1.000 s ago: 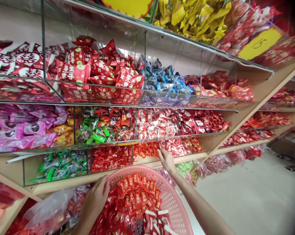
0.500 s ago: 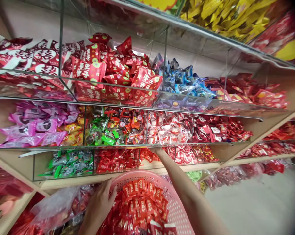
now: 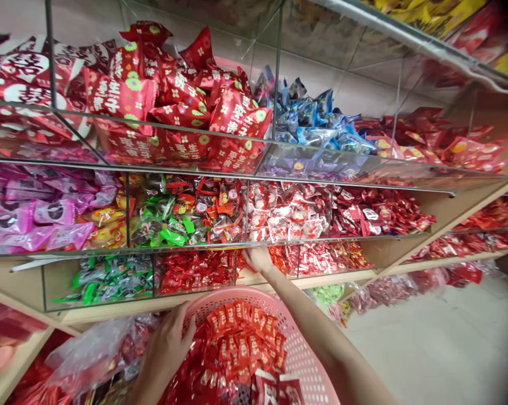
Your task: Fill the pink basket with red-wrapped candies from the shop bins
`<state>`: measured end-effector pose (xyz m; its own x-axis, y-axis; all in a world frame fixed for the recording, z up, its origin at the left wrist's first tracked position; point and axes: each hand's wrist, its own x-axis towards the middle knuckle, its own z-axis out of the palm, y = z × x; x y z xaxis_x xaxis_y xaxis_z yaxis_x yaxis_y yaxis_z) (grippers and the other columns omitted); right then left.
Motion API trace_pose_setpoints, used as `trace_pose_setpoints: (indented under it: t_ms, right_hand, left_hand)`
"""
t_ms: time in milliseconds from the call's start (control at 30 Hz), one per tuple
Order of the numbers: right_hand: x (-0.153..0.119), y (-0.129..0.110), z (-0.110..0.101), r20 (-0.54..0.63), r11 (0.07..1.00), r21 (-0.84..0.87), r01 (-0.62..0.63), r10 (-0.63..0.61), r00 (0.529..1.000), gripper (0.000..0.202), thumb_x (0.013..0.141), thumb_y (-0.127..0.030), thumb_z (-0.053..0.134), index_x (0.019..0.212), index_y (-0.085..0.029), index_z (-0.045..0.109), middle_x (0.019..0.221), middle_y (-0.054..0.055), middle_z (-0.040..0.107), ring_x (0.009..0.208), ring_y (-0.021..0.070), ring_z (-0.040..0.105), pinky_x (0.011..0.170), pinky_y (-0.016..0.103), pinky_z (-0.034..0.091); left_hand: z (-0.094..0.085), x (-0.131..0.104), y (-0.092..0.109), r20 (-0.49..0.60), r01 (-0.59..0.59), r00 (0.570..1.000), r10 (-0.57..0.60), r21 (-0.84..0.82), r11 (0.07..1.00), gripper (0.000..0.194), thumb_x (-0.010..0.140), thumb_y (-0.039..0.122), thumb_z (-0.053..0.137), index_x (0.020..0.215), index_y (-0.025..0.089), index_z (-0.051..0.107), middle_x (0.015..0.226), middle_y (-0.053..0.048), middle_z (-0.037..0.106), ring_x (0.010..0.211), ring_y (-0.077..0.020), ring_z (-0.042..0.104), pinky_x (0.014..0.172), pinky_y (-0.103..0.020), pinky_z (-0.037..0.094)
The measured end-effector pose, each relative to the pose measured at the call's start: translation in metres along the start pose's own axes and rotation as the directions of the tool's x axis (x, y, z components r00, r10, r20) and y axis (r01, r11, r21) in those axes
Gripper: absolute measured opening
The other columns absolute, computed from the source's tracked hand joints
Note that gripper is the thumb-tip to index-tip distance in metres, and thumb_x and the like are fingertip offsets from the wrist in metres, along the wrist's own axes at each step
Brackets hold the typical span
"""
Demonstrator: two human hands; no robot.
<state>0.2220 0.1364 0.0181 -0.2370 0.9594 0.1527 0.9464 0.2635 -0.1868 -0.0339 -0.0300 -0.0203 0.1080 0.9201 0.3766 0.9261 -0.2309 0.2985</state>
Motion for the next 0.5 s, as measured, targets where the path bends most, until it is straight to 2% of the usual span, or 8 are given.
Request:
trace_pose_setpoints:
  t_ms: [100,267,400,500]
  right_hand:
    - [-0.011,-0.009,0.013,0.021,1.0,0.017,0.023,-0.023,1.0,0.03,0.089,-0.032,0.035,0.105,-0.018,0.056,0.093,0.011,0.068,0.081,0.0211,0.062,0.071,0.028,0.038]
    - [-0.026,-0.006,0.029,0.023,0.979,0.156,-0.129,0.127,0.992,0.025,0.085,-0.026,0.04,0.102,-0.019,0.057,0.087,0.006,0.068,0.073,0.0158,0.062,0.06,0.022,0.035]
    - [-0.025,0.004,0.023,0.13,0.968,0.221,-0.122,0.095,0.987,0.019,0.082,-0.026,0.046,0.082,-0.02,0.064,0.077,0.004,0.068,0.07,0.0157,0.061,0.059,0.022,0.036]
    - [-0.012,0.013,0.008,0.013,0.972,0.165,-0.17,0.17,0.985,0.026,0.086,-0.029,0.042,0.086,-0.017,0.065,0.09,0.012,0.068,0.082,0.0218,0.061,0.068,0.028,0.04]
  left_hand:
    - [0.0,0.0,0.0,0.003,-0.009,1.0,0.009,0.011,1.0,0.034,0.083,0.032,0.041,0.113,0.021,0.053,0.108,-0.005,0.067,0.09,-0.0183,0.066,0.076,-0.026,0.052]
    - [0.0,0.001,0.001,0.007,-0.027,1.0,0.026,0.039,0.999,0.034,0.084,0.032,0.039,0.112,0.02,0.052,0.107,-0.006,0.067,0.089,-0.0181,0.066,0.076,-0.026,0.052]
    - [-0.001,0.001,0.003,-0.003,-0.003,1.0,0.003,0.053,0.999,0.032,0.083,0.031,0.041,0.111,0.022,0.053,0.105,-0.004,0.068,0.088,-0.0177,0.066,0.077,-0.026,0.052]
    - [0.0,0.0,0.003,-0.009,-0.009,1.0,0.01,0.049,0.999,0.032,0.083,0.031,0.041,0.111,0.021,0.054,0.103,-0.005,0.068,0.088,-0.0178,0.066,0.078,-0.027,0.051]
